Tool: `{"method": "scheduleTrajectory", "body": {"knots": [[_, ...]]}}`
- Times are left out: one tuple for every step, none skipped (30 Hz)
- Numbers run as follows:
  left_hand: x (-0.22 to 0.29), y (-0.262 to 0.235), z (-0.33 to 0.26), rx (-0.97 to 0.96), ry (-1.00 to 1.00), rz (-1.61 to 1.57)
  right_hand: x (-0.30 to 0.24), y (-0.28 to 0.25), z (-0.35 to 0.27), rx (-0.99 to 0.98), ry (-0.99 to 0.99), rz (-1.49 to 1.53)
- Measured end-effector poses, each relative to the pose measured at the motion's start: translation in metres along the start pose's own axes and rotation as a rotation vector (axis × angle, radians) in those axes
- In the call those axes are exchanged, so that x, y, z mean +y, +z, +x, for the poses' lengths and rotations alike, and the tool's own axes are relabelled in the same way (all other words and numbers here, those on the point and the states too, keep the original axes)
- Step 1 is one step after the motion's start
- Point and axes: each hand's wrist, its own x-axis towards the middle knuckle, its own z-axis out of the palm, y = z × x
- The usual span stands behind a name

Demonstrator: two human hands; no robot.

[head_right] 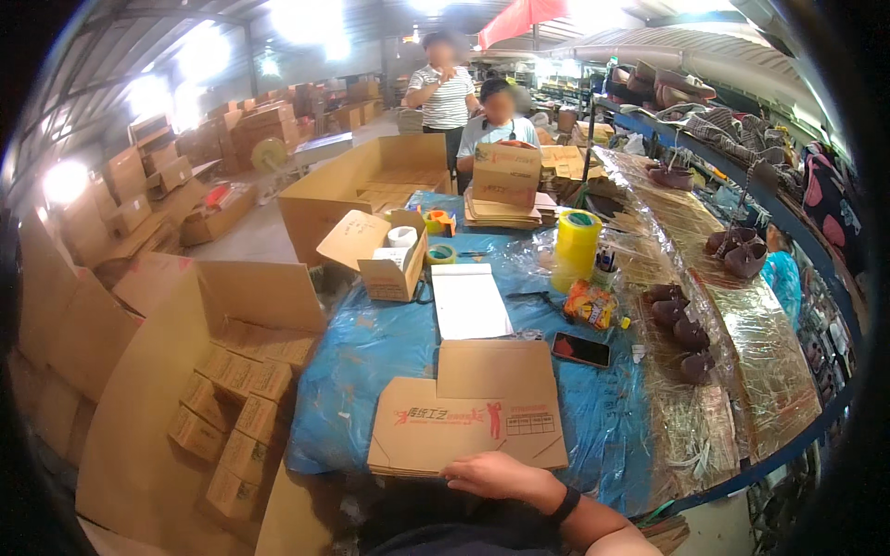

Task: Packing individual pairs of shoes into shoe boxes and then into a large cardboard shipping carton.

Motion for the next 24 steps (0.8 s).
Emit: {"method": "scheduleTrajectory", "body": {"knots": [[0.003,0.005,0.006,-0.005,0.021,-0.029,0.002,0.002,-0.003,0.007,0.009,-0.001],[0.006,0.009,0.013,-0.01,0.043,-0.058,0.008,0.007,-0.006,-0.027,0.055,-0.018],[0.012,0.015,0.02,-0.012,0.061,-0.087,0.016,0.011,-0.008,-0.061,0.097,-0.035],[0.021,0.02,0.028,-0.009,0.077,-0.119,0.025,0.015,-0.011,-0.053,0.097,-0.041],[0.029,0.025,0.036,-0.006,0.093,-0.149,0.034,0.021,-0.017,-0.043,0.093,-0.012],[0.038,0.029,0.045,0.003,0.108,-0.177,0.045,0.024,-0.02,-0.029,0.083,0.017],[0.047,0.031,0.054,0.012,0.123,-0.203,0.058,0.023,-0.025,-0.017,0.076,0.013],[0.054,0.03,0.065,0.022,0.14,-0.222,0.074,0.022,-0.029,0.066,0.078,0.097],[0.061,0.029,0.074,0.029,0.156,-0.238,0.09,0.022,-0.033,0.146,0.079,0.184],[0.068,0.028,0.083,0.035,0.172,-0.254,0.113,0.015,-0.033,0.256,0.02,0.076],[0.086,0.016,0.096,0.043,0.219,-0.264,0.126,0.003,-0.046,0.392,-0.02,-0.036],[0.157,-0.019,0.107,0.109,0.346,-0.309,0.123,-0.008,-0.05,0.44,0.108,-0.16],[0.208,-0.031,0.123,0.138,0.418,-0.394,0.118,-0.014,-0.055,0.487,0.238,-0.284],[0.26,-0.042,0.135,0.189,0.599,-0.475,0.128,-0.012,-0.061,0.503,0.231,-0.275],[0.308,-0.053,0.138,0.139,0.663,-0.474,0.139,-0.006,-0.061,0.443,0.261,-0.378],[0.335,-0.03,0.159,0.21,0.845,-0.392,0.148,-0.001,-0.06,0.384,0.293,-0.483],[0.386,-0.03,0.162,0.208,0.984,-0.442,0.157,0.006,-0.062,0.401,0.3,-0.468],[0.42,-0.022,0.162,0.189,1.077,-0.349,0.161,0.012,-0.063,0.369,0.346,-0.396],[0.449,-0.016,0.159,0.143,1.143,-0.237,0.165,0.017,-0.062,0.335,0.391,-0.324],[0.475,-0.007,0.156,0.09,1.209,-0.124,0.166,0.02,-0.063,0.346,0.395,-0.312],[0.488,0.009,0.158,0.09,1.215,-0.113,0.167,0.021,-0.063,0.348,0.399,-0.311],[0.496,0.03,0.162,0.107,1.232,-0.074,0.167,0.023,-0.064,0.349,0.404,-0.311],[0.499,0.044,0.165,0.122,1.248,-0.039,0.167,0.024,-0.064,0.354,0.408,-0.307],[0.5,0.05,0.167,0.122,1.258,-0.04,0.166,0.024,-0.063,0.352,0.414,-0.312]]}}
